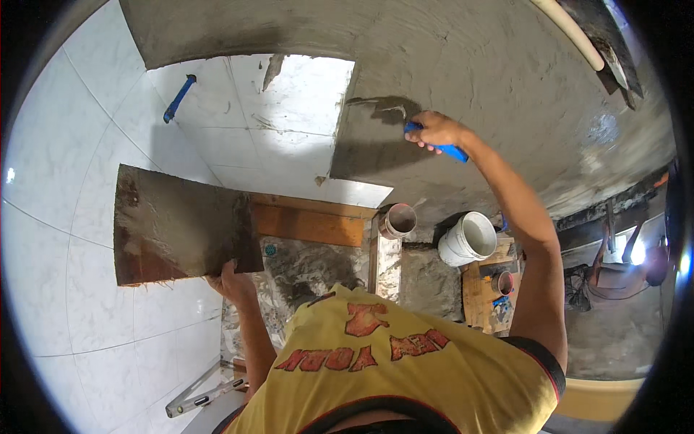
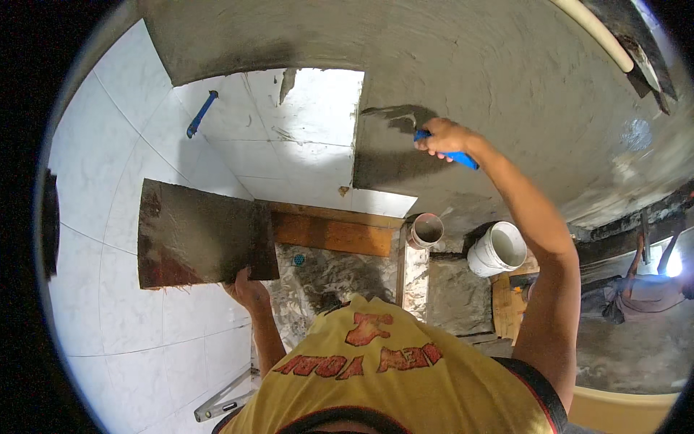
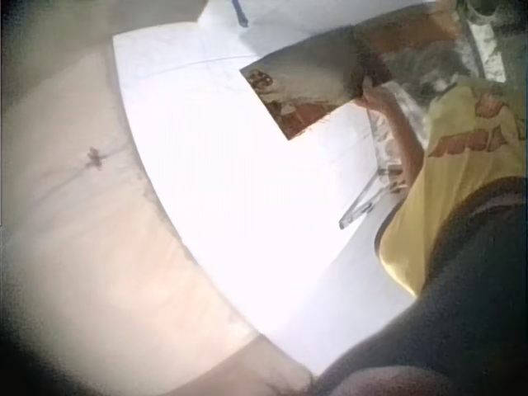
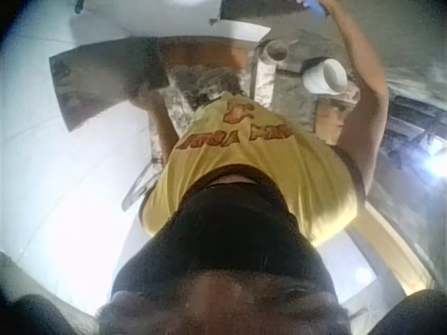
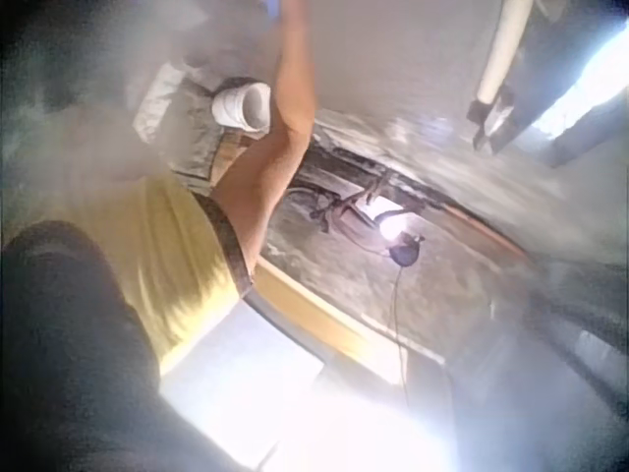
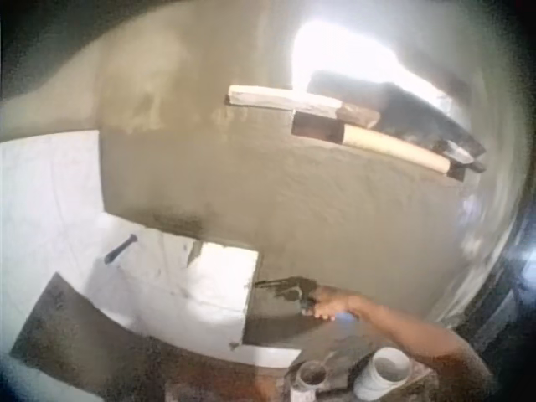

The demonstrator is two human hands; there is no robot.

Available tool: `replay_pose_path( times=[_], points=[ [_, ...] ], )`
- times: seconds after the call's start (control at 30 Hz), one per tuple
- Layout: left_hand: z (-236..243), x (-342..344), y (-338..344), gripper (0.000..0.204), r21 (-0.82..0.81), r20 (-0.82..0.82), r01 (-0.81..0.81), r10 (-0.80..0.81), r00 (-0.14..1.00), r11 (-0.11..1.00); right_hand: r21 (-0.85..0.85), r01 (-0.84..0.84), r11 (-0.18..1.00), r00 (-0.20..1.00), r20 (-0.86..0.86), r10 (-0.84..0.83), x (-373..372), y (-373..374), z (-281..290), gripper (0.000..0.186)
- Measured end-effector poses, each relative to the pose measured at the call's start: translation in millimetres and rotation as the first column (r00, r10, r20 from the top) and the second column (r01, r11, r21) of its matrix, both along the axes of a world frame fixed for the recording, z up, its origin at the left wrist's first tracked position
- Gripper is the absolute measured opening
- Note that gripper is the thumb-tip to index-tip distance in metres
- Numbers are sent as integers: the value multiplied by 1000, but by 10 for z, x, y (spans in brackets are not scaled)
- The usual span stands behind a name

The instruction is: The person applies mortar from a hand board onto an unfinished wall section using a trowel. They smooth the material across the surface and then use a blue sponge to wipe the grout or residue from the edges of several white wall tiles.

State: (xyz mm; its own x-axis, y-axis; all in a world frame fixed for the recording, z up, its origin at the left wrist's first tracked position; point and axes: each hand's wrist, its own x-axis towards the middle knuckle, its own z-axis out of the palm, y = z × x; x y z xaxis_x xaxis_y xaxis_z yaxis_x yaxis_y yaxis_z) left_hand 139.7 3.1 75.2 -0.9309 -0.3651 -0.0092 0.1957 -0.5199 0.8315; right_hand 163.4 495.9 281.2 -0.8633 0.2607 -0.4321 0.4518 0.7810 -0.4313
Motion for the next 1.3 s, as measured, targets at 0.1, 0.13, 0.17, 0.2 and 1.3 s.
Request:
replay_pose_path(
  times=[0.1,0.13,0.17,0.2,1.3],
  points=[
    [-74,-4,-78,44,64,-4,0,0,1000,998,41,12,999,995,97,-16,-261,-72,276,31],
    [-65,21,-123,48,52,23,19,-20,1000,998,80,25,996,991,132,-35,-341,-158,414,32],
    [-78,50,-168,53,39,52,38,-40,998,999,91,22,996,990,137,-34,-408,-239,543,32],
    [-156,57,-224,53,48,57,34,-37,998,998,140,25,990,990,135,-44,-486,-313,660,36],
    [-100,67,-190,54,41,99,75,-79,992,996,465,-212,860,968,-19,250,118,-134,1492,42]
  ],
)
